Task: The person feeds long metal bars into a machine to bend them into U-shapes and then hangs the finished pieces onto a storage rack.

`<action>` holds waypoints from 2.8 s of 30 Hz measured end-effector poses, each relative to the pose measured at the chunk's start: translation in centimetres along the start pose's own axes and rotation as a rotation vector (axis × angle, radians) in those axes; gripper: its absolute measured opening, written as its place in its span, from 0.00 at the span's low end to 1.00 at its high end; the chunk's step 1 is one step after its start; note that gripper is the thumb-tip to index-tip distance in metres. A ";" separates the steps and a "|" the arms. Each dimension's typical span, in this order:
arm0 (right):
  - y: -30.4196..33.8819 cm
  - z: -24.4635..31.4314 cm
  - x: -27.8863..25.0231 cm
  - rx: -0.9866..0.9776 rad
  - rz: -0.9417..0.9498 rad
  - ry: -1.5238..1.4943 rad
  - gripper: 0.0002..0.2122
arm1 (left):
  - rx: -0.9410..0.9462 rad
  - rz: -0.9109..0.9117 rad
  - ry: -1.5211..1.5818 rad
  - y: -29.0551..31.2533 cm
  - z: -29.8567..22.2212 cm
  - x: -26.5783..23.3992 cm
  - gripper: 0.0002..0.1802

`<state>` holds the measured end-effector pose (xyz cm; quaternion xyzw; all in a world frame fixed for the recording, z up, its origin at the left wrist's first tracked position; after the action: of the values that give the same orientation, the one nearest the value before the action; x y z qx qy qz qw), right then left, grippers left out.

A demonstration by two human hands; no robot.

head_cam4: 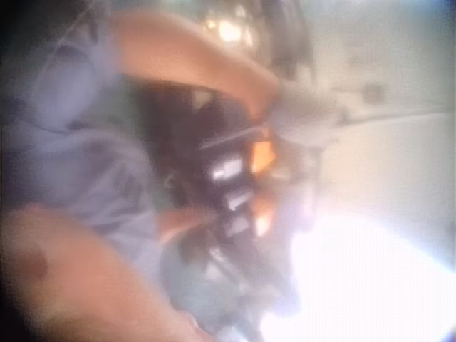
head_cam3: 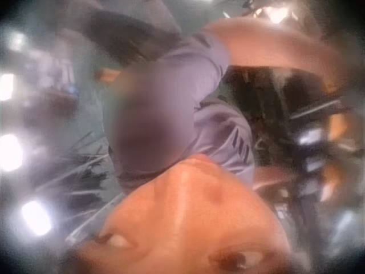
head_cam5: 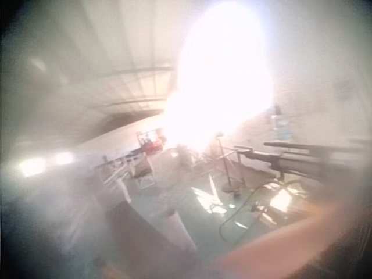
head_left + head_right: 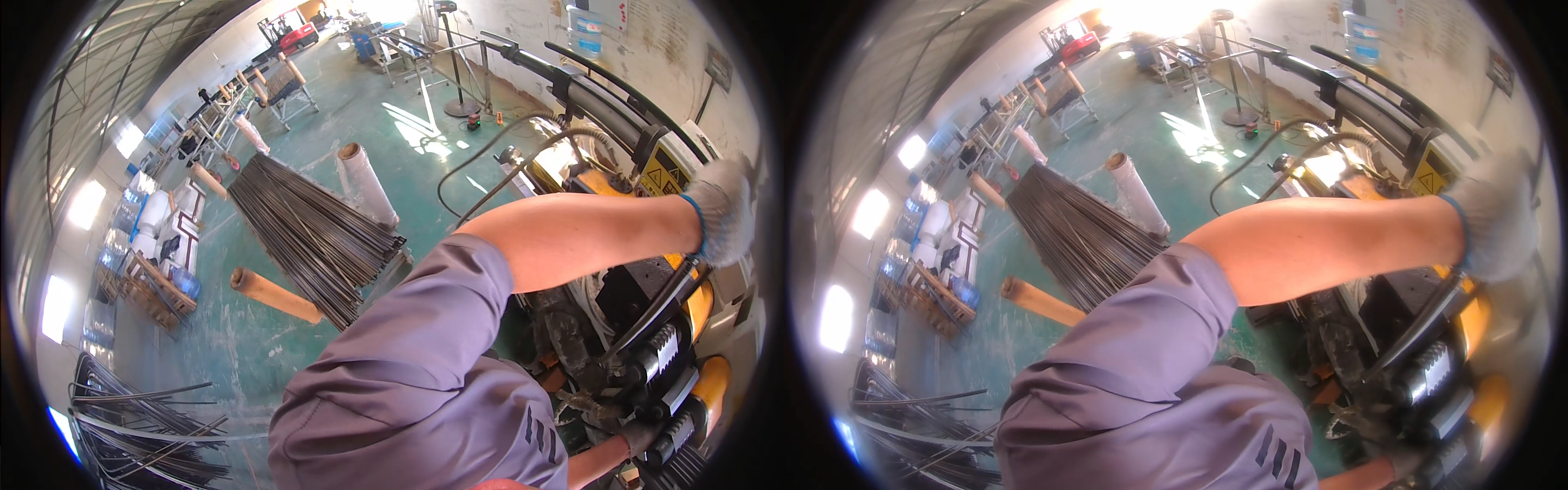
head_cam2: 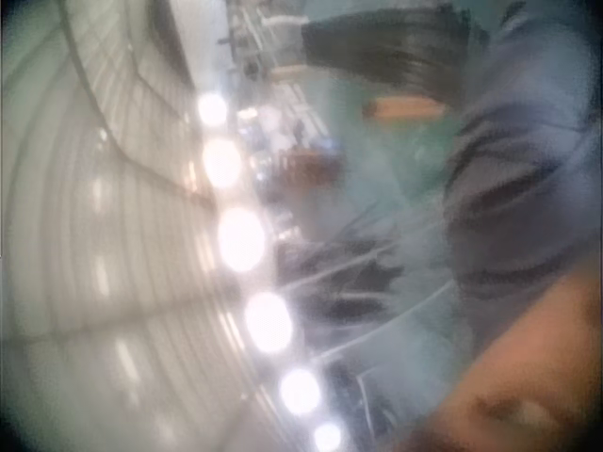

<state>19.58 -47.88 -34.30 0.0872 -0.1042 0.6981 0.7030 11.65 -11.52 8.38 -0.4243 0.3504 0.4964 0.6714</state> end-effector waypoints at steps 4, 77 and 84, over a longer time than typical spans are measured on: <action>-0.3 0.3 -0.9 -0.008 -0.029 0.010 0.14 | 0.177 -0.092 0.262 -2.3 -4.0 -3.5 0.15; 2.5 0.8 5.1 -0.092 0.081 -0.175 0.05 | 0.525 -0.231 -0.010 -1.2 -5.6 -4.4 0.08; 1.9 -1.5 1.9 -0.064 -0.119 -0.267 0.10 | -0.240 0.355 0.965 1.9 -3.6 -7.2 0.19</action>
<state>17.76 -45.63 -35.23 0.1627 -0.2135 0.6337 0.7255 7.73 -17.22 12.96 -0.6125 0.6269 0.3874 0.2860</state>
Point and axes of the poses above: each hand's wrist, its own y-axis away from the middle knuckle, its own x-axis out of the palm, z = x × y, the point moved 8 cm from there along -y, towards the middle knuckle, and after that the axes turned 14 degrees about z, right-handed, at the moved point
